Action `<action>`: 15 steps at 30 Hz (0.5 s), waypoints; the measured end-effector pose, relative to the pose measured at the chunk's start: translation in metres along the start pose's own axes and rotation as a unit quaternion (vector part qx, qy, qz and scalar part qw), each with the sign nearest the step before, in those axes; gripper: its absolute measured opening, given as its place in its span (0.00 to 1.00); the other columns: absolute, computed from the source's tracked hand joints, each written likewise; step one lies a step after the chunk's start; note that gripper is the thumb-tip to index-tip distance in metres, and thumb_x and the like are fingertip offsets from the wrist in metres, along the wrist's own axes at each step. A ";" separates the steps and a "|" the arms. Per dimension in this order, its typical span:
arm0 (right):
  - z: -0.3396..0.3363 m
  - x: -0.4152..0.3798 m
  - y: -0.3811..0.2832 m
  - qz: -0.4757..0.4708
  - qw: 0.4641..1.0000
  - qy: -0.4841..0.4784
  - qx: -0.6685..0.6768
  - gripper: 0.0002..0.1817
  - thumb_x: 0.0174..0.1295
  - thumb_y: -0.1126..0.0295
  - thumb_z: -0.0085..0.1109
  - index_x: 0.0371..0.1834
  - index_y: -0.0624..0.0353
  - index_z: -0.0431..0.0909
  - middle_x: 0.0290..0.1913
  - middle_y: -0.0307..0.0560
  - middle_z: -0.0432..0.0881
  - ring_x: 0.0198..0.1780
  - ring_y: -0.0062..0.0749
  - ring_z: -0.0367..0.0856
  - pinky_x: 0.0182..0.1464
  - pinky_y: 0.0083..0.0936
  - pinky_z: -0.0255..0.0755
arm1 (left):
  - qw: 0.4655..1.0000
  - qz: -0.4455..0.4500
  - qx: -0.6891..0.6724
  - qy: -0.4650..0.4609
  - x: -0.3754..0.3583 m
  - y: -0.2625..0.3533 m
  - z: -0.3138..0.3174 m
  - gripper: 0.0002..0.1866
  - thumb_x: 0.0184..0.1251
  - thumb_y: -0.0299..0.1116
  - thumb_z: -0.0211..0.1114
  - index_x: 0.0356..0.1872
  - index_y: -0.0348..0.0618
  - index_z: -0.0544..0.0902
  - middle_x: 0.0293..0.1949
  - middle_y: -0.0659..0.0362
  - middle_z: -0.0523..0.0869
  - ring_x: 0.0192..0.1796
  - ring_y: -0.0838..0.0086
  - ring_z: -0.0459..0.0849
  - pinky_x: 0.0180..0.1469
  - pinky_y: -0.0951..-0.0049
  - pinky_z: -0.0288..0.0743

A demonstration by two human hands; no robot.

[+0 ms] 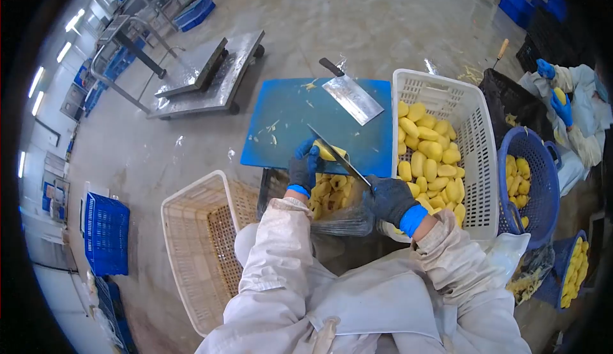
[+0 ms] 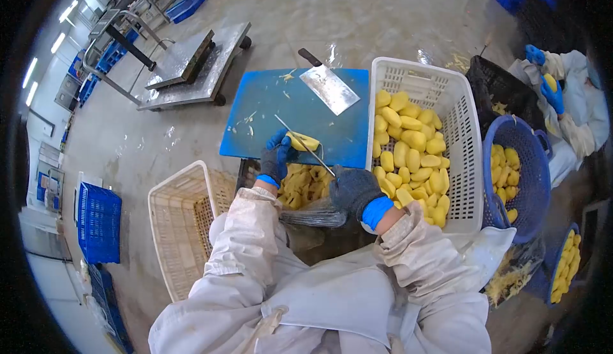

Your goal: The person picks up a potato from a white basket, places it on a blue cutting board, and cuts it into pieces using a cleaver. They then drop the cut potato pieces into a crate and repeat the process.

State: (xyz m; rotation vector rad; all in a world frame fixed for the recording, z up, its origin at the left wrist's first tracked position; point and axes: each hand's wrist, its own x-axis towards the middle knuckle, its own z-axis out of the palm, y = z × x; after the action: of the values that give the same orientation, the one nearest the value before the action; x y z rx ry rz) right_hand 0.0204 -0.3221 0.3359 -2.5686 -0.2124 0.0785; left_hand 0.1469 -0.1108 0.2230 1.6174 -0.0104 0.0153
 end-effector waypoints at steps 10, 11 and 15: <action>-0.031 0.025 -0.022 -0.058 0.982 -0.095 -0.151 0.10 0.54 0.66 0.49 0.34 0.59 0.75 0.26 0.54 0.80 0.31 0.50 0.80 0.33 0.43 0.72 | 0.984 -0.074 -0.118 0.113 -0.011 0.002 0.019 0.13 0.63 0.32 0.61 0.46 0.37 0.79 0.37 0.59 0.83 0.36 0.76 0.80 0.39 0.75 0.76; -0.032 0.028 -0.024 -0.062 0.980 -0.100 -0.158 0.09 0.54 0.68 0.49 0.33 0.59 0.76 0.27 0.55 0.80 0.32 0.49 0.80 0.34 0.43 0.73 | 0.984 -0.074 -0.119 0.113 -0.011 0.000 0.019 0.13 0.63 0.32 0.61 0.46 0.37 0.79 0.37 0.59 0.83 0.36 0.76 0.80 0.39 0.75 0.76; -0.027 0.043 -0.035 -0.036 0.970 -0.155 -0.182 0.12 0.57 0.68 0.47 0.37 0.59 0.79 0.35 0.56 0.82 0.38 0.47 0.82 0.40 0.40 0.75 | 0.980 -0.051 -0.156 0.111 -0.013 -0.005 0.021 0.13 0.62 0.29 0.61 0.46 0.36 0.78 0.38 0.59 0.83 0.37 0.76 0.80 0.40 0.75 0.76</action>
State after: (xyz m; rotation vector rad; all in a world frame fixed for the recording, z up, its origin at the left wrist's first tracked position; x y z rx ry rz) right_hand 0.0607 -0.3002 0.3765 -2.8996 -0.4770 0.4535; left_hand 0.1342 -0.1315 0.2171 1.2929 0.2317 0.1098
